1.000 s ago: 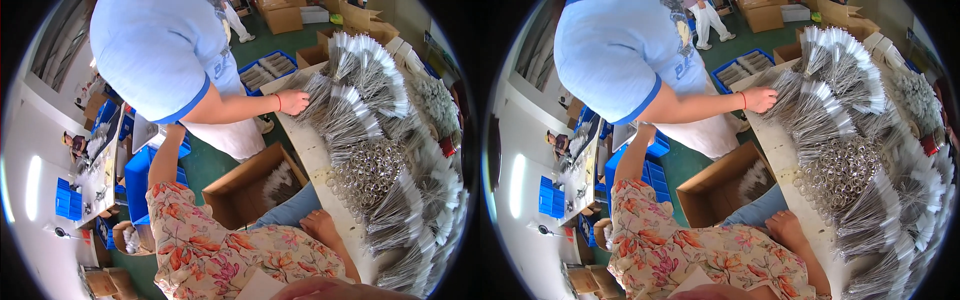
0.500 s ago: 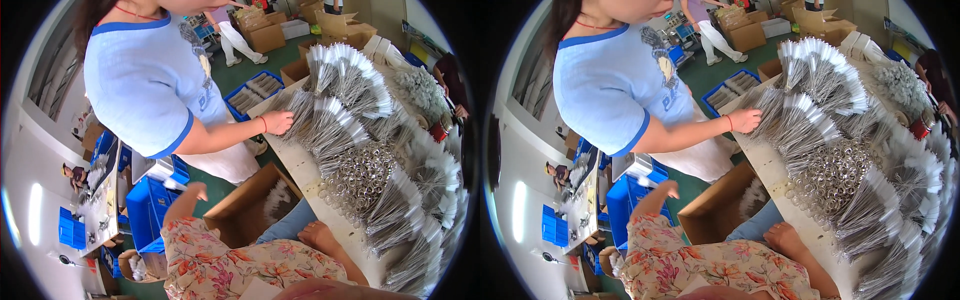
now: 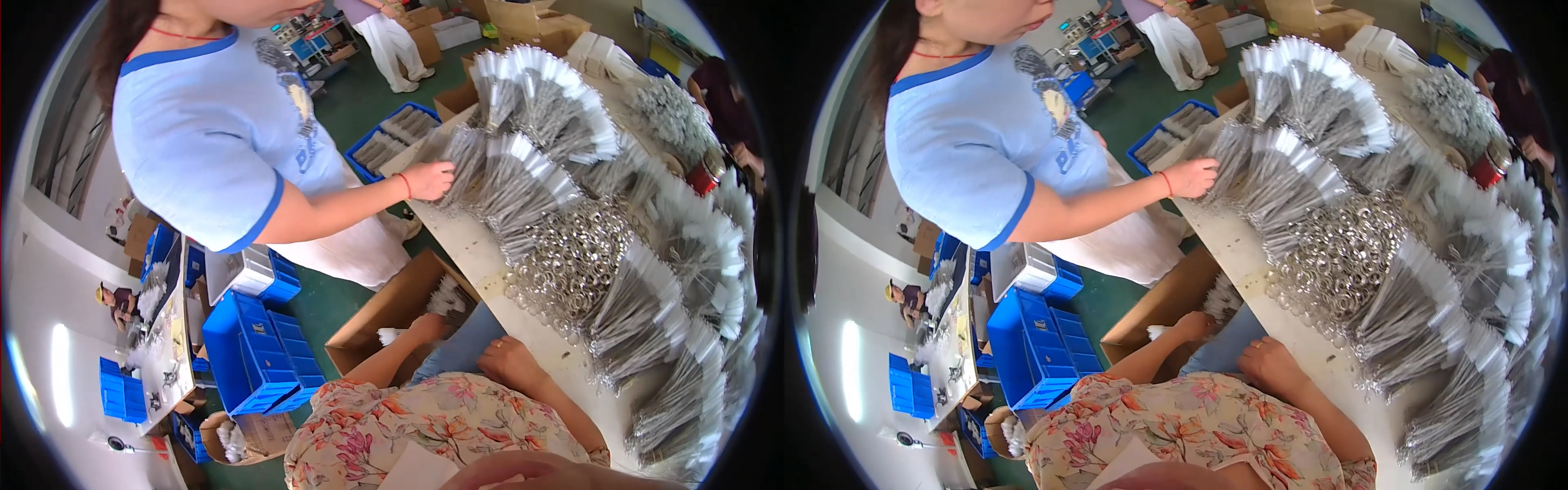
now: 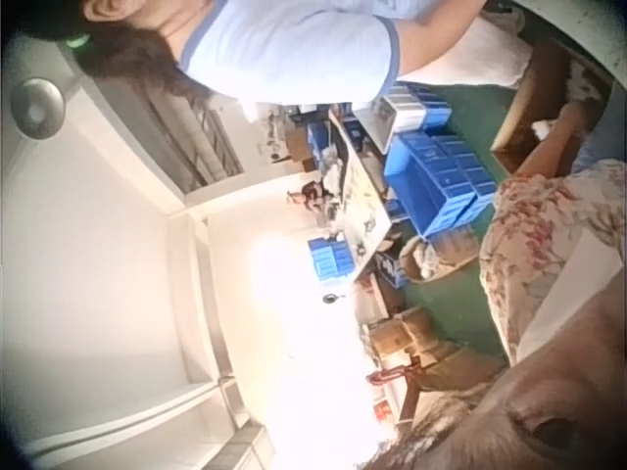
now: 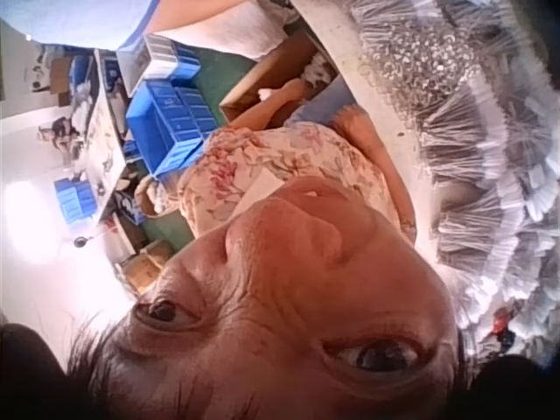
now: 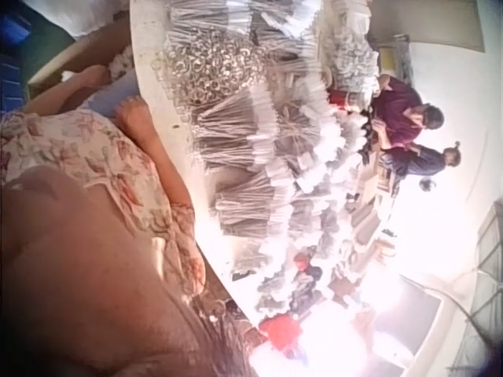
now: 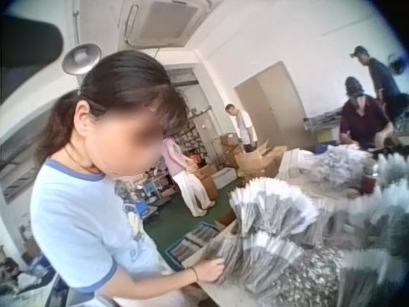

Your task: Assembling small wire brushes by threading wire handles into metal rings.

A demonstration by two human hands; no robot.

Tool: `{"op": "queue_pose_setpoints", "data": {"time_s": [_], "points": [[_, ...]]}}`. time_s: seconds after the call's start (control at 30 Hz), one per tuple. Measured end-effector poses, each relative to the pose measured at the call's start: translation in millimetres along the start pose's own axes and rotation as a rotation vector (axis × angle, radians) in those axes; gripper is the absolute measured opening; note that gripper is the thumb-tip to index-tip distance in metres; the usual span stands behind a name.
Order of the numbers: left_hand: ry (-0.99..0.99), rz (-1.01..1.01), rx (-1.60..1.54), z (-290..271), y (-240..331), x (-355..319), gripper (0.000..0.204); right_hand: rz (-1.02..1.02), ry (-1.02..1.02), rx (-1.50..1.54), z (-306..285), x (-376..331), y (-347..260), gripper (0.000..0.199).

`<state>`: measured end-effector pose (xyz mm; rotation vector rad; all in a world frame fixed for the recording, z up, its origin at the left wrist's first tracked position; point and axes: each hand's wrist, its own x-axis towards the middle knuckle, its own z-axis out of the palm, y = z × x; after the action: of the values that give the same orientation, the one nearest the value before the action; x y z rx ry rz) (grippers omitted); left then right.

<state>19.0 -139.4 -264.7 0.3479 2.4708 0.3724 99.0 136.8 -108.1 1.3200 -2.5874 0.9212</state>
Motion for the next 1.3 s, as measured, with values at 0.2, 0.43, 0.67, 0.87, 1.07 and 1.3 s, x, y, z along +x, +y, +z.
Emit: {"op": "queue_pose_setpoints", "data": {"time_s": [0.2,0.43,0.67,0.87,1.07,1.3], "points": [[0.031,0.226,0.244,62,-35,20,0.018,0.027,-0.022,-0.034,6,-8,2,0.016],[-0.076,0.033,0.302,151,-80,22,0.023,-0.042,0.092,-0.028,12,-5,9,0.015],[-0.015,-0.036,0.183,78,-13,74,0.027,0.005,-0.008,-0.065,11,4,8,0.008],[-0.001,-0.018,0.155,14,50,118,0.038,0.037,-0.056,-0.102,17,8,12,0.014],[0.177,0.207,0.103,74,-14,169,0.035,0.01,-0.095,-0.174,6,6,0,0.008],[0.294,0.05,-0.955,74,0,71,0.029,0.002,-0.112,-0.17,9,-9,-1,0.008]]}}
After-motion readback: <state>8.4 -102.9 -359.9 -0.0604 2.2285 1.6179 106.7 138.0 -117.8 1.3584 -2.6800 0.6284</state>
